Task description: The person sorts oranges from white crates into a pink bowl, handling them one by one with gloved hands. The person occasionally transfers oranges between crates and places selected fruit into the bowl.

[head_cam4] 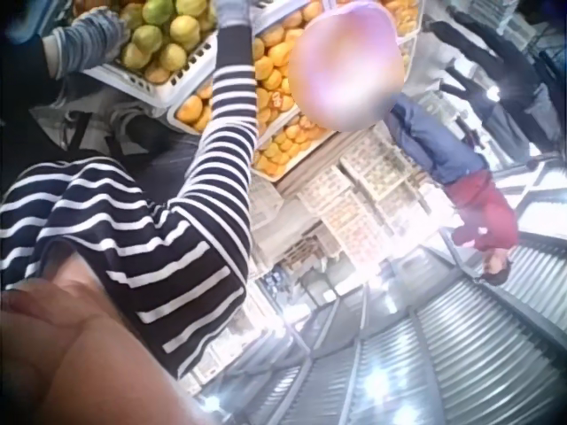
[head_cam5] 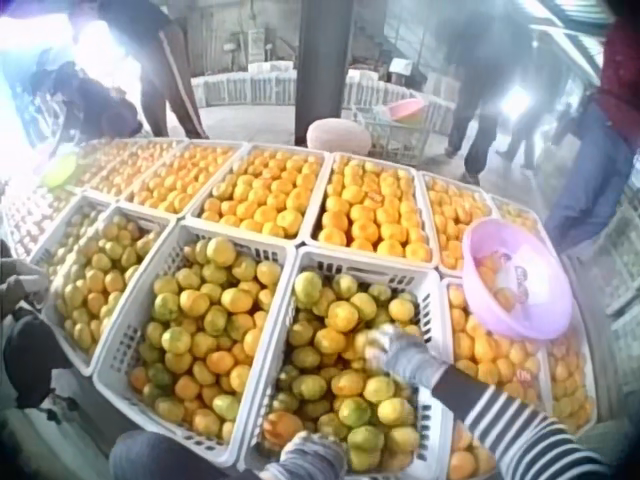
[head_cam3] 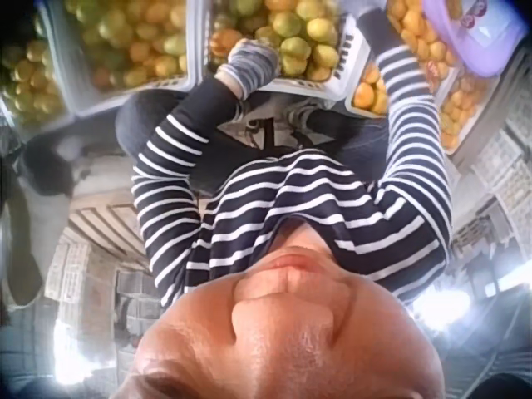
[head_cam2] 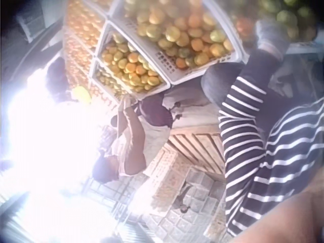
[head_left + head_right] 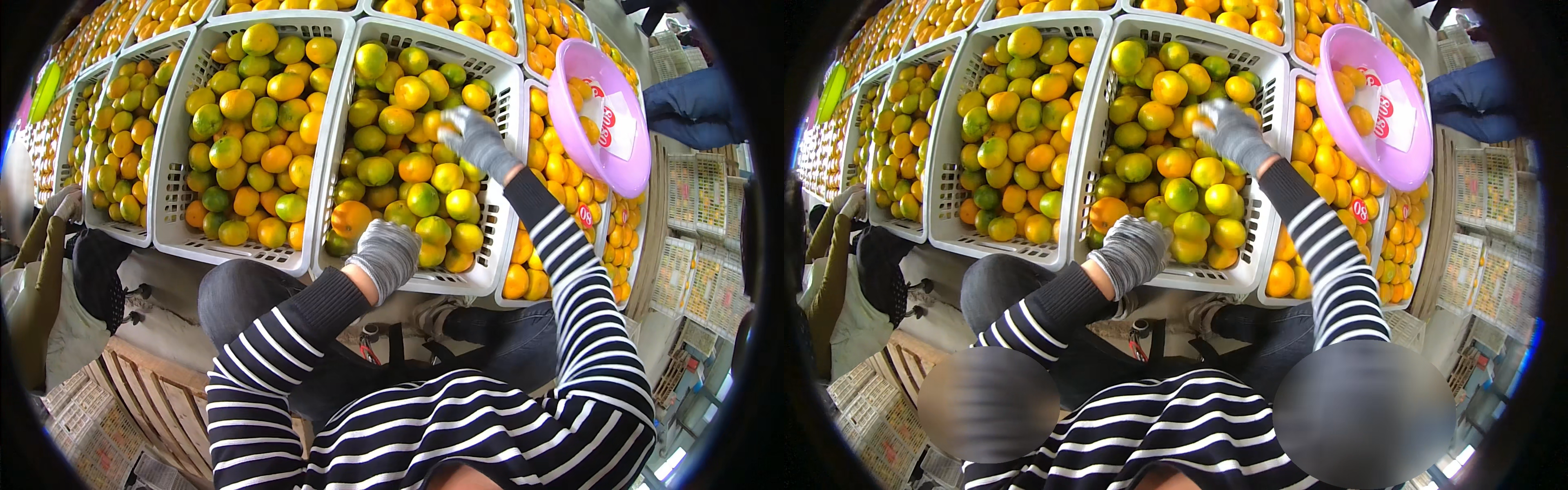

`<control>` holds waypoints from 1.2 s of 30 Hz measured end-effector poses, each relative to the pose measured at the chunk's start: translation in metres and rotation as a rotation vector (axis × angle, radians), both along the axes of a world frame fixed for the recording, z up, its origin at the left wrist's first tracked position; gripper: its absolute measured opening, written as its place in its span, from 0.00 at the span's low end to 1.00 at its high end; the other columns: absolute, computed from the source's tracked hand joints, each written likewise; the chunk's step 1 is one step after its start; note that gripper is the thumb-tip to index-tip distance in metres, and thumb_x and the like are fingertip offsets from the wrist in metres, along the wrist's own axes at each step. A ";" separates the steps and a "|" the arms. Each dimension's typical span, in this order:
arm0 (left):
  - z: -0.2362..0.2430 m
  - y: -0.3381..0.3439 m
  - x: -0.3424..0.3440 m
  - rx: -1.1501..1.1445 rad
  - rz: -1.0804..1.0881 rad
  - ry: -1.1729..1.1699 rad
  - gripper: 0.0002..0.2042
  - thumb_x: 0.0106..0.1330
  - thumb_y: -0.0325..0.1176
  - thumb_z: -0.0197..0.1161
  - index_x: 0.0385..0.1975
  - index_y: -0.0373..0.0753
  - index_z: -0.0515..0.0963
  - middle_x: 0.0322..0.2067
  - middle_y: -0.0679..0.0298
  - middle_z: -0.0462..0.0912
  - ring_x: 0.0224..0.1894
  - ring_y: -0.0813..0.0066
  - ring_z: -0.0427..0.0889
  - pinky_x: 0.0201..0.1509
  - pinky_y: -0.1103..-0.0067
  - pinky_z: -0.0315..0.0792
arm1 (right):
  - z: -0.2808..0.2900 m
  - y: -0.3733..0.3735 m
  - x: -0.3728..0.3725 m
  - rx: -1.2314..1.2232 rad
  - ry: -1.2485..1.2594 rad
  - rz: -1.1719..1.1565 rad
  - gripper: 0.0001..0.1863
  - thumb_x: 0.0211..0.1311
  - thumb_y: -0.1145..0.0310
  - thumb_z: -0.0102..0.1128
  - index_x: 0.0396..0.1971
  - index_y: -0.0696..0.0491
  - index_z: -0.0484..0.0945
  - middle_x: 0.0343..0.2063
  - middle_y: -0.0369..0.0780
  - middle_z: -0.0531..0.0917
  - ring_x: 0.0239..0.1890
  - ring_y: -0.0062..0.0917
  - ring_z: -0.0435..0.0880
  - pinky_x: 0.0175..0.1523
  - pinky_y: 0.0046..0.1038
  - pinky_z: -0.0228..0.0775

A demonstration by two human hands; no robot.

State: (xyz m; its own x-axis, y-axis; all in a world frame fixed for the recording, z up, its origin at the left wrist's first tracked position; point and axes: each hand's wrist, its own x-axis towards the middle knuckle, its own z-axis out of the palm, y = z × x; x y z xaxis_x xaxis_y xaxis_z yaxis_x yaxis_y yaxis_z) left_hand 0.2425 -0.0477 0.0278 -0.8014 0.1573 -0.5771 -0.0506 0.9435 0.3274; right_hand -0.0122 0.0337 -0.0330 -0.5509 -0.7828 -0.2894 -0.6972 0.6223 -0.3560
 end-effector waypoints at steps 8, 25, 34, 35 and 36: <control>-0.004 -0.016 -0.012 -0.011 0.050 0.018 0.18 0.64 0.43 0.58 0.47 0.39 0.79 0.43 0.57 0.84 0.47 0.62 0.83 0.50 0.66 0.75 | 0.006 -0.097 -0.023 0.073 0.275 0.200 0.39 0.50 0.49 0.69 0.61 0.49 0.71 0.52 0.45 0.80 0.53 0.42 0.80 0.57 0.38 0.73; -0.008 -0.004 -0.001 -0.003 -0.005 0.049 0.17 0.67 0.43 0.54 0.46 0.38 0.78 0.41 0.57 0.84 0.45 0.60 0.84 0.48 0.65 0.75 | -0.027 -0.124 -0.011 0.375 0.114 -0.037 0.30 0.64 0.41 0.50 0.48 0.53 0.80 0.46 0.48 0.84 0.50 0.41 0.83 0.54 0.40 0.73; 0.003 -0.010 -0.005 0.007 0.006 0.058 0.16 0.67 0.43 0.56 0.45 0.39 0.78 0.42 0.58 0.83 0.47 0.63 0.83 0.50 0.66 0.74 | -0.042 -0.109 -0.033 0.166 -0.511 0.205 0.34 0.56 0.41 0.63 0.44 0.61 0.82 0.44 0.51 0.85 0.48 0.39 0.83 0.56 0.34 0.71; 0.004 -0.009 -0.006 0.016 -0.012 0.058 0.15 0.67 0.42 0.55 0.45 0.39 0.78 0.42 0.58 0.83 0.47 0.62 0.83 0.50 0.66 0.74 | -0.047 -0.103 -0.032 0.113 -0.518 0.268 0.31 0.61 0.42 0.59 0.42 0.60 0.83 0.41 0.50 0.85 0.46 0.35 0.83 0.55 0.33 0.71; 0.003 -0.008 -0.007 0.025 -0.031 0.057 0.15 0.67 0.42 0.55 0.44 0.38 0.79 0.42 0.58 0.83 0.46 0.62 0.83 0.49 0.65 0.74 | -0.045 -0.092 -0.037 -0.149 -0.646 0.398 0.30 0.64 0.42 0.55 0.46 0.57 0.83 0.43 0.49 0.85 0.45 0.35 0.83 0.53 0.32 0.73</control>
